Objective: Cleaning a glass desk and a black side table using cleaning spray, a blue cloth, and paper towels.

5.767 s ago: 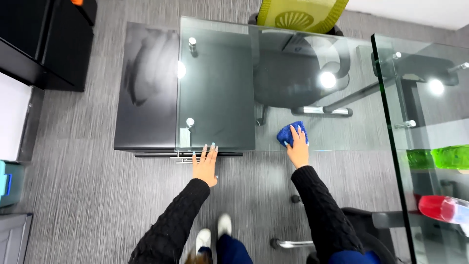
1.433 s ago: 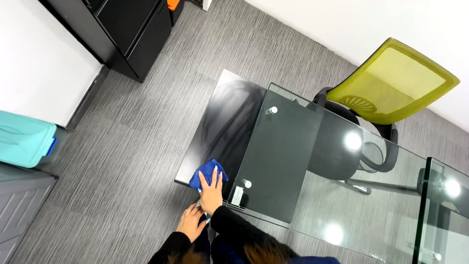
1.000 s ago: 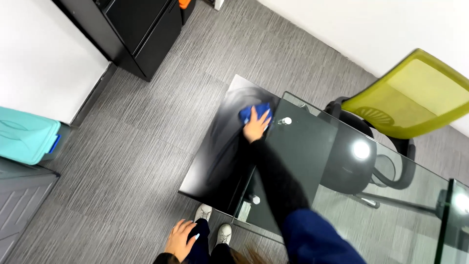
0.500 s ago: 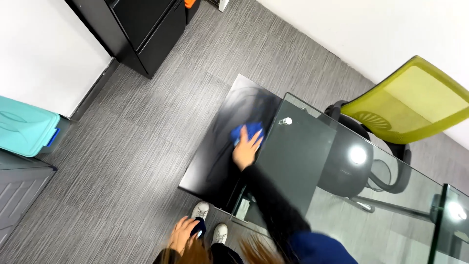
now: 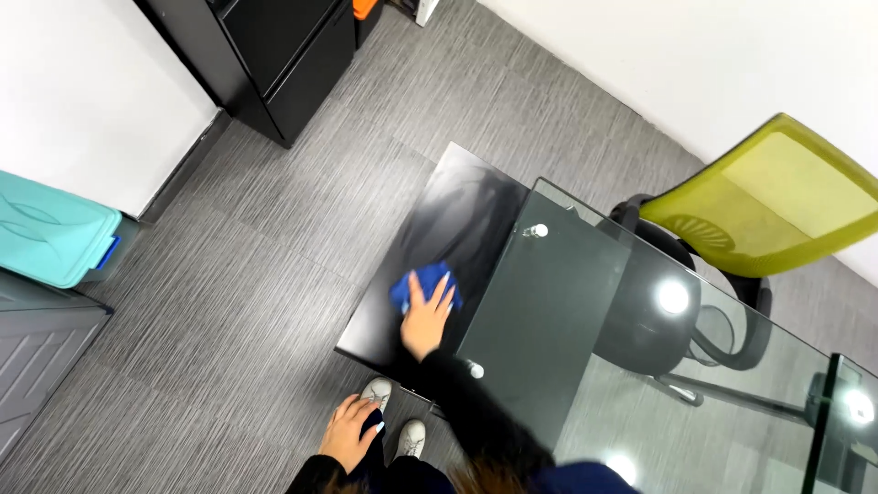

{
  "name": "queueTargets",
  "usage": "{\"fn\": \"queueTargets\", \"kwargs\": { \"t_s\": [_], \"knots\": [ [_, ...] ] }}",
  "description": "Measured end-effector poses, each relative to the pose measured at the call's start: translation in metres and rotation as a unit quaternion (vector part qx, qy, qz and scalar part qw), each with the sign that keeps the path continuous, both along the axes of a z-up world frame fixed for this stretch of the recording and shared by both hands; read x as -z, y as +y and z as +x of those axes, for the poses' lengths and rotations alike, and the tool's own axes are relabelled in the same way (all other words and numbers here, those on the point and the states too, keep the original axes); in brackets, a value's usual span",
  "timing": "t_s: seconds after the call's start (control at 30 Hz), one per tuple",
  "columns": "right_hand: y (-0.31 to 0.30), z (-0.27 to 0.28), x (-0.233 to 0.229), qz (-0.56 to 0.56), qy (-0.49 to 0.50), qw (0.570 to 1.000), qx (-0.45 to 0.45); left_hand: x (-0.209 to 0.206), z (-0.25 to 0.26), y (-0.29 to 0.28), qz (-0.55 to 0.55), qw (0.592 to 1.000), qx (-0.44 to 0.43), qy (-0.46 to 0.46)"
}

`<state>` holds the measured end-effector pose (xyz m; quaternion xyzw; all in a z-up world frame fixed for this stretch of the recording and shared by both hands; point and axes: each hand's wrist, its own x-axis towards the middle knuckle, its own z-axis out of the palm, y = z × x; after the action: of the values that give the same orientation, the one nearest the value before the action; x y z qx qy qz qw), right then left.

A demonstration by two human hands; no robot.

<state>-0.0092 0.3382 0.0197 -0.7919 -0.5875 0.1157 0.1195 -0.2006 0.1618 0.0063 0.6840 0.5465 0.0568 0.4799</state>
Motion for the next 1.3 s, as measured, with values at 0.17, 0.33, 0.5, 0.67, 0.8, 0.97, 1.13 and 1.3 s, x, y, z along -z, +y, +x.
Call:
{"fn": "queueTargets", "kwargs": {
  "t_s": [0.17,0.33,0.5,0.67,0.8,0.97,1.13,1.3],
  "knots": [
    [0.144,0.082,0.066,0.052,-0.128,0.990,0.029,0.014,-0.007,0.003,0.019,0.999,-0.028,-0.030],
    [0.279,0.160,0.044,-0.040,-0.093,0.994,0.030,0.038,-0.010,0.011,0.107,0.990,-0.080,-0.055],
    [0.266,0.164,0.057,-0.004,-0.055,0.997,-0.044,0.033,-0.022,-0.007,0.098,0.985,-0.124,-0.068],
    [0.092,0.040,-0.017,0.037,-0.082,0.967,-0.239,0.047,-0.030,-0.025,0.082,0.990,-0.090,-0.070],
    [-0.051,-0.045,-0.046,-0.048,0.010,0.957,-0.284,0.033,-0.020,-0.005,0.087,0.992,-0.090,-0.032],
    [-0.072,-0.064,-0.053,-0.092,0.050,0.963,-0.248,0.010,-0.004,0.017,0.087,0.993,-0.078,-0.022],
    [0.010,-0.040,-0.024,-0.040,0.024,0.973,-0.227,0.011,-0.004,0.020,0.050,0.995,-0.082,-0.037],
    [0.150,0.018,-0.001,0.010,-0.014,0.992,-0.123,0.046,-0.013,-0.002,0.049,0.994,-0.084,-0.046]
  ]
}}
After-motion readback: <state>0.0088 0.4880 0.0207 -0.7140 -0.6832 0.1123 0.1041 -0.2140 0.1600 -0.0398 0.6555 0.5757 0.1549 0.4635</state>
